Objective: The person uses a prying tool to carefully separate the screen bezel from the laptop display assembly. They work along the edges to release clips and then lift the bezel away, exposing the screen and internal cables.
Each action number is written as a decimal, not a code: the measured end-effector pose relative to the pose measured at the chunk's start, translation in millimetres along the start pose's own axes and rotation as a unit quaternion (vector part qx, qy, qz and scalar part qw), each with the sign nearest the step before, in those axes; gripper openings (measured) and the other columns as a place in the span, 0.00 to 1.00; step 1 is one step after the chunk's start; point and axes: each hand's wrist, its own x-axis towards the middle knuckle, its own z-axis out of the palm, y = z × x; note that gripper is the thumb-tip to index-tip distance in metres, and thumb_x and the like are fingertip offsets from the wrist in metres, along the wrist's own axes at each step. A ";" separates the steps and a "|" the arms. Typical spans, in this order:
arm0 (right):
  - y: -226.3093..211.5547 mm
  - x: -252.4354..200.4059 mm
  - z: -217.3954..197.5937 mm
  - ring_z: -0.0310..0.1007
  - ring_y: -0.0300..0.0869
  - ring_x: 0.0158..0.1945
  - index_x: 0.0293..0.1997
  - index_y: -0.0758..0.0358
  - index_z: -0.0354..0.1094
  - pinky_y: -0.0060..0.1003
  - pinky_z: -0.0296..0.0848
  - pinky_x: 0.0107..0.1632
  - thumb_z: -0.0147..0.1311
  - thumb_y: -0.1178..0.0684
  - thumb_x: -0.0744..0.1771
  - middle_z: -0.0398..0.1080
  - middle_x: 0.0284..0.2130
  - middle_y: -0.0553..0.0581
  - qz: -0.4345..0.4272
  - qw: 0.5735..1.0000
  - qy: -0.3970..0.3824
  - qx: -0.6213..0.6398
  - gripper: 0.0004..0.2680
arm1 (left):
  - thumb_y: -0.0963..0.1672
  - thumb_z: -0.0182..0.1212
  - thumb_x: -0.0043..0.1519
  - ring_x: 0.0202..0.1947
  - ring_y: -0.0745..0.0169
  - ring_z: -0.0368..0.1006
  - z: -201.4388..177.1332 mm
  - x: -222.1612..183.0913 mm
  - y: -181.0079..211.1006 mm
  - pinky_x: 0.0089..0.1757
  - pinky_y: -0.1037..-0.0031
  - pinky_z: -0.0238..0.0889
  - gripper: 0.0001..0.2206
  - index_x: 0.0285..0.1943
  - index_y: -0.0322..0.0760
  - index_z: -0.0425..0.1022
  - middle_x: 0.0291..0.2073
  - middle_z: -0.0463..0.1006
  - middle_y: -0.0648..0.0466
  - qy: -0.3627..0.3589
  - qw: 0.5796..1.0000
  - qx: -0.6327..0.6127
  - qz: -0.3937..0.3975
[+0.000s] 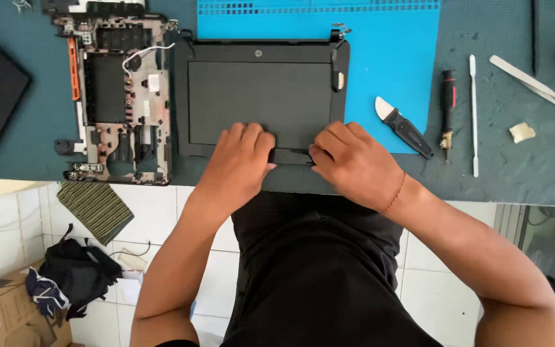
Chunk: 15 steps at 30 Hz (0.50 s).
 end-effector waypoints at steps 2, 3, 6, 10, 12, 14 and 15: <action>2.4 3.1 -5.3 0.68 0.49 0.44 0.37 0.62 0.71 0.42 0.69 0.44 0.67 0.50 0.62 0.65 0.35 0.55 -0.002 1.000 -0.024 -0.006 0.10 | 0.43 0.67 0.60 0.39 0.45 0.65 -0.4 -0.5 0.2 0.38 0.58 0.60 0.14 0.49 0.32 0.69 0.37 0.64 0.48 0.007 1.000 -0.018 0.006; 3.2 3.8 -8.3 0.69 0.49 0.45 0.39 0.63 0.71 0.42 0.70 0.44 0.63 0.49 0.65 0.65 0.35 0.56 -0.001 0.999 -0.049 -0.013 0.09 | 0.44 0.65 0.62 0.39 0.46 0.64 -0.2 -0.7 0.7 0.37 0.59 0.59 0.13 0.50 0.33 0.69 0.37 0.64 0.49 0.014 0.999 -0.036 0.015; 15.3 15.3 -34.3 0.72 0.50 0.48 0.41 0.63 0.73 0.43 0.72 0.46 0.60 0.46 0.65 0.69 0.36 0.57 -0.008 0.993 -0.121 -0.007 0.11 | 0.45 0.63 0.65 0.40 0.45 0.67 -3.5 3.6 5.8 0.37 0.59 0.62 0.14 0.54 0.30 0.72 0.39 0.68 0.48 0.032 0.998 -0.039 0.044; 23.1 7.5 -36.8 0.70 0.51 0.47 0.42 0.64 0.72 0.43 0.74 0.45 0.61 0.46 0.65 0.69 0.37 0.58 -0.023 0.992 -0.115 -0.052 0.12 | 0.47 0.54 0.70 0.40 0.51 0.67 18.4 -3.6 3.1 0.37 0.65 0.63 0.12 0.53 0.33 0.71 0.39 0.67 0.49 0.126 0.985 0.073 0.095; 26.6 9.3 -42.0 0.71 0.51 0.46 0.39 0.65 0.73 0.44 0.74 0.44 0.59 0.46 0.66 0.70 0.36 0.58 -0.035 0.994 -0.095 -0.047 0.11 | 0.48 0.56 0.71 0.41 0.52 0.70 15.4 -7.2 3.3 0.38 0.66 0.65 0.13 0.55 0.34 0.73 0.41 0.69 0.49 0.190 0.970 0.104 0.108; 25.4 18.4 -57.5 0.72 0.51 0.47 0.39 0.65 0.73 0.44 0.74 0.44 0.60 0.47 0.66 0.70 0.36 0.58 -0.030 0.995 -0.094 -0.027 0.10 | 0.47 0.59 0.70 0.42 0.53 0.70 10.1 -10.9 2.5 0.40 0.67 0.66 0.13 0.55 0.35 0.74 0.41 0.70 0.49 0.210 0.963 0.127 0.109; 25.0 24.0 -65.3 0.72 0.51 0.47 0.38 0.65 0.73 0.45 0.75 0.44 0.61 0.47 0.65 0.70 0.36 0.57 -0.025 0.995 -0.093 -0.008 0.10 | 0.47 0.62 0.68 0.42 0.54 0.70 6.9 -13.0 1.8 0.41 0.67 0.67 0.13 0.56 0.35 0.75 0.42 0.71 0.49 0.229 0.955 0.150 0.111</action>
